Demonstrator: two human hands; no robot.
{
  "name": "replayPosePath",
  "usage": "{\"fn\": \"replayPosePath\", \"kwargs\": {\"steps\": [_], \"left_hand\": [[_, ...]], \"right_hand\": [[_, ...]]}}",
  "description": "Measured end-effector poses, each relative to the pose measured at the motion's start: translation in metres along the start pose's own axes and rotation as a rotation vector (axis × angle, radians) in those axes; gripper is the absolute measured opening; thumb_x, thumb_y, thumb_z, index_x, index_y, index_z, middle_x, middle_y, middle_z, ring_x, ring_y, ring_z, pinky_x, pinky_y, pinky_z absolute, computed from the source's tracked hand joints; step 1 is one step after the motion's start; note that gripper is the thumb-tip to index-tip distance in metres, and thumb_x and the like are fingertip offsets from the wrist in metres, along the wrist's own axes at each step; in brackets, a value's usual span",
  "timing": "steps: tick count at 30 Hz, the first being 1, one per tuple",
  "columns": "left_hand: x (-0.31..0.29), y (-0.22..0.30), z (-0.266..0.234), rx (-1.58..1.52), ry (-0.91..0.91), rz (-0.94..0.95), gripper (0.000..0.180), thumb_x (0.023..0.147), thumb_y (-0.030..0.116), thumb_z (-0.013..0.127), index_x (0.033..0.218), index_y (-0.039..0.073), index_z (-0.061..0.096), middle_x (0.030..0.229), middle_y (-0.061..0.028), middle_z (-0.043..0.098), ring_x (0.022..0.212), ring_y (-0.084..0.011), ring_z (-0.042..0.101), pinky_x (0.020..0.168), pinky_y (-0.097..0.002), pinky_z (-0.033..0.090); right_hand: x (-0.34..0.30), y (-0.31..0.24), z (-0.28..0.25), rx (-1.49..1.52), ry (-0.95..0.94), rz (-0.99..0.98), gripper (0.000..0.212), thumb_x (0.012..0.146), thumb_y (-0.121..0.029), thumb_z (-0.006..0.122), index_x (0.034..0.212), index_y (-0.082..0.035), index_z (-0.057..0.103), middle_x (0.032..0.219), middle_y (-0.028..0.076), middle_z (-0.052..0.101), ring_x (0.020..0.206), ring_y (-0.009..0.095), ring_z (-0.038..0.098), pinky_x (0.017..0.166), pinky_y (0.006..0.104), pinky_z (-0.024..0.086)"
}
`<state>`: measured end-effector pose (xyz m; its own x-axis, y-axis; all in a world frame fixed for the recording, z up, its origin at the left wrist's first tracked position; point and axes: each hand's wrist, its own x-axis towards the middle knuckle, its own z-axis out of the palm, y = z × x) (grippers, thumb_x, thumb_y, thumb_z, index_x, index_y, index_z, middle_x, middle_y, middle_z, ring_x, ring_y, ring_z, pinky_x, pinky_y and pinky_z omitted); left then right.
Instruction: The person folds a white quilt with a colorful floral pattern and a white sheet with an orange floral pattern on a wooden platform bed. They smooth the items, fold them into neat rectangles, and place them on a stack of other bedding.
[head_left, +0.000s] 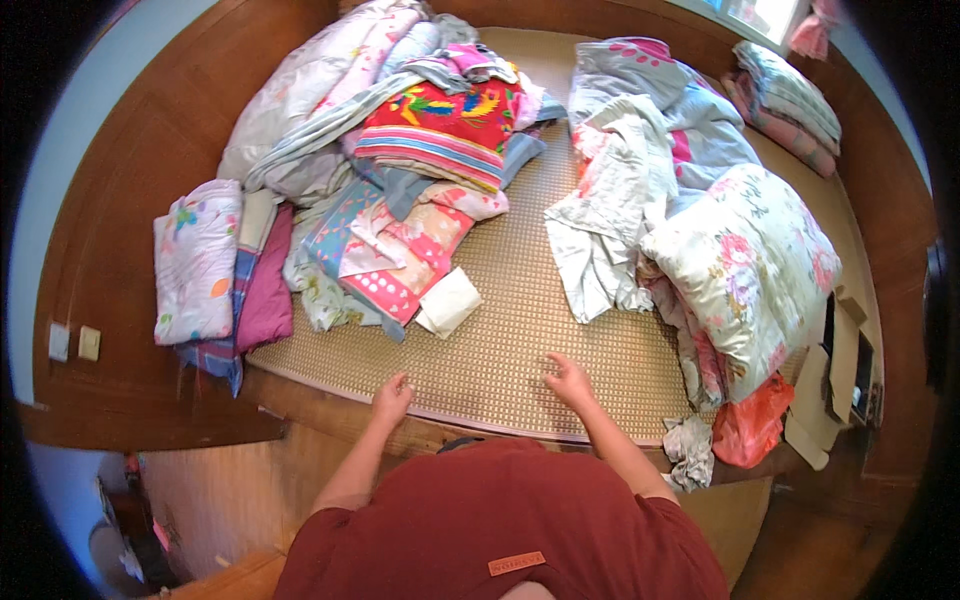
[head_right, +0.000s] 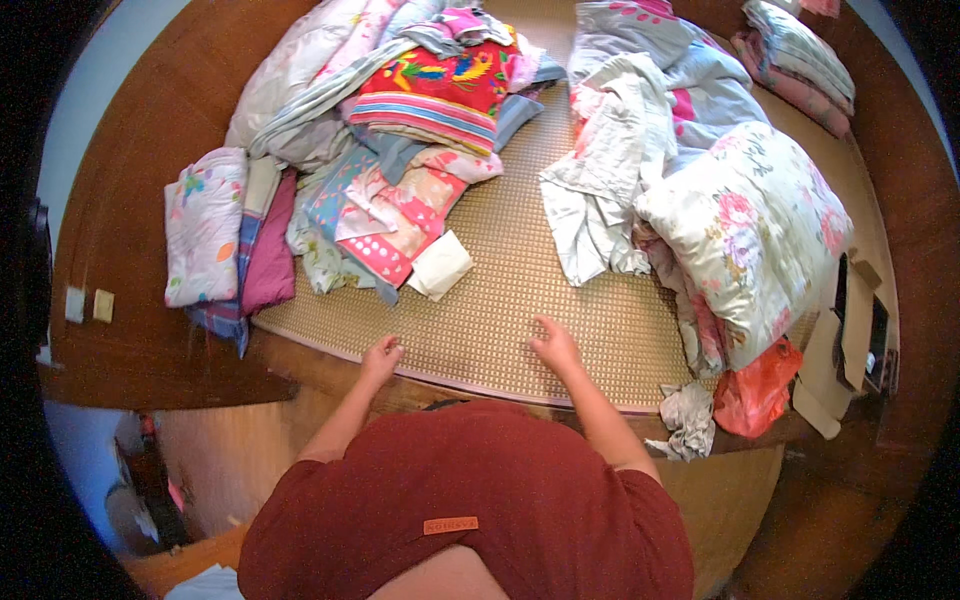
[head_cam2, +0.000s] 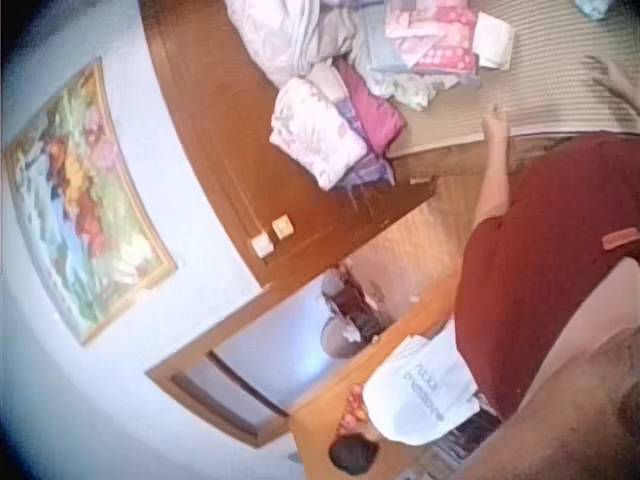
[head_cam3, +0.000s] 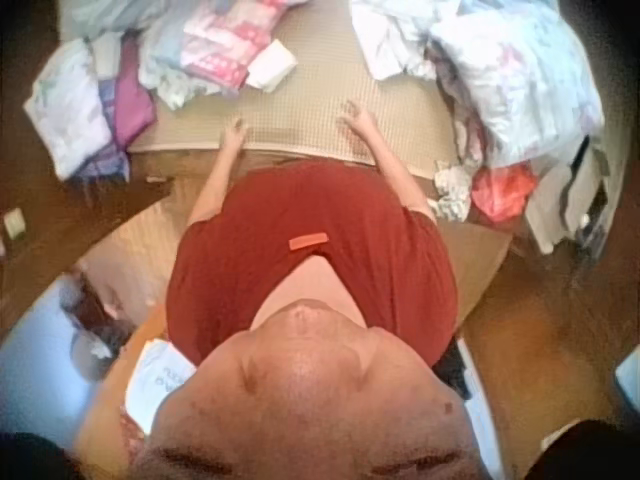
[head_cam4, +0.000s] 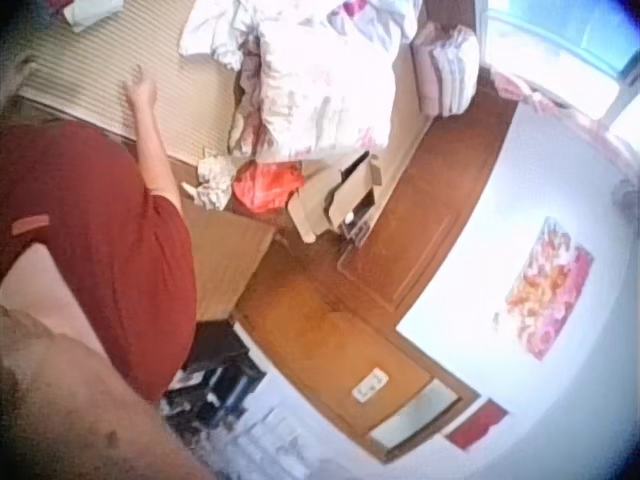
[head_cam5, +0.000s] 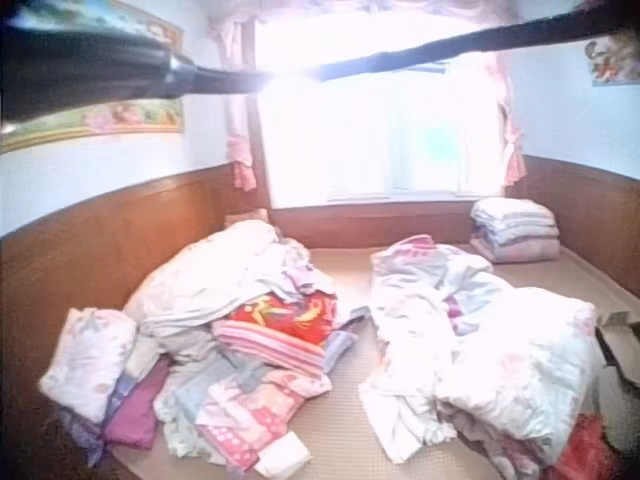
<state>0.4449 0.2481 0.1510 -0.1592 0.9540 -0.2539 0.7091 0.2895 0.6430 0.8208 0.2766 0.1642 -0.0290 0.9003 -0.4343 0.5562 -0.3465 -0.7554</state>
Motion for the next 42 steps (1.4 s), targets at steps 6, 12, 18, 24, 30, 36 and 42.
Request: {"fn": "replayPosePath", "kwargs": {"steps": [6, 12, 18, 24, 30, 36, 42], "left_hand": [[0.045, 0.023, 0.018, 0.329, -0.071, 0.142, 0.06, 0.071, 0.029, 0.06, 0.121, 0.003, 0.041, 0.12, -0.0207, 0.043, 0.107, -0.0338, 0.044, 0.089, -0.039, 0.037], [0.063, 0.041, 0.049, 0.535, -0.337, 0.034, 0.07, 0.07, 0.035, 0.061, 0.125, 0.001, 0.034, 0.126, -0.0249, 0.034, 0.114, -0.0368, 0.037, 0.093, -0.0408, 0.034], [0.056, 0.043, 0.048, 0.673, -0.422, 0.092, 0.071, 0.067, 0.042, 0.06, 0.124, 0.006, 0.037, 0.127, -0.0319, 0.026, 0.116, -0.0445, 0.03, 0.095, -0.045, 0.031], [0.066, 0.057, 0.047, 0.709, -0.502, 0.124, 0.077, 0.066, 0.049, 0.059, 0.125, 0.005, 0.035, 0.125, -0.0318, 0.028, 0.115, -0.0452, 0.03, 0.095, -0.0453, 0.031], [0.064, 0.057, 0.049, 0.701, -0.527, 0.11, 0.081, 0.066, 0.053, 0.057, 0.126, 0.005, 0.033, 0.126, -0.0337, 0.026, 0.116, -0.0464, 0.029, 0.095, -0.0453, 0.03], [0.072, 0.047, 0.052, 0.67, -0.535, 0.151, 0.078, 0.066, 0.053, 0.057, 0.125, 0.006, 0.035, 0.125, -0.0345, 0.027, 0.107, -0.0476, 0.039, 0.087, -0.0457, 0.038], [0.089, 0.027, 0.05, 0.509, -0.538, 0.127, 0.064, 0.068, 0.046, 0.056, 0.114, 0.003, 0.048, 0.117, -0.0305, 0.041, 0.1, -0.0397, 0.049, 0.084, -0.0423, 0.042]], "right_hand": [[0.046, 0.016, -0.049, 0.074, 0.346, 0.008, 0.056, 0.068, -0.023, 0.065, 0.117, -0.003, 0.046, 0.108, 0.017, 0.053, 0.099, 0.025, 0.052, 0.082, 0.0327, 0.042], [0.106, 0.061, -0.126, 0.34, 0.69, 0.105, 0.064, 0.066, -0.019, 0.071, 0.118, 0.007, 0.043, 0.095, 0.01, 0.053, 0.083, 0.015, 0.05, 0.072, 0.0273, 0.042], [0.177, 0.044, -0.125, 0.695, 0.747, 0.167, 0.067, 0.065, -0.015, 0.071, 0.117, 0.012, 0.04, 0.096, 0.011, 0.057, 0.085, 0.016, 0.053, 0.075, 0.0258, 0.041], [0.258, 0.056, -0.115, 0.808, 0.942, 0.254, 0.078, 0.063, -0.025, 0.072, 0.126, -0.005, 0.03, 0.108, 0.014, 0.047, 0.084, 0.023, 0.047, 0.067, 0.0344, 0.038], [0.248, -0.011, -0.157, 1.401, 0.678, 0.518, 0.031, 0.073, -0.019, 0.063, 0.099, -0.012, 0.045, 0.072, 0.004, 0.049, 0.053, 0.015, 0.052, 0.042, 0.03, 0.045], [0.173, -0.055, -0.123, 0.907, 0.482, -0.094, 0.021, 0.075, -0.01, 0.057, 0.058, -0.005, 0.047, 0.054, -0.001, 0.046, 0.043, 0.006, 0.041, 0.037, 0.0228, 0.033], [0.044, -0.064, -0.042, 0.023, 0.009, -0.32, 0.029, 0.069, -0.022, 0.058, 0.06, -0.001, 0.039, 0.051, 0.008, 0.037, 0.05, 0.011, 0.039, 0.047, 0.0312, 0.033]]}}
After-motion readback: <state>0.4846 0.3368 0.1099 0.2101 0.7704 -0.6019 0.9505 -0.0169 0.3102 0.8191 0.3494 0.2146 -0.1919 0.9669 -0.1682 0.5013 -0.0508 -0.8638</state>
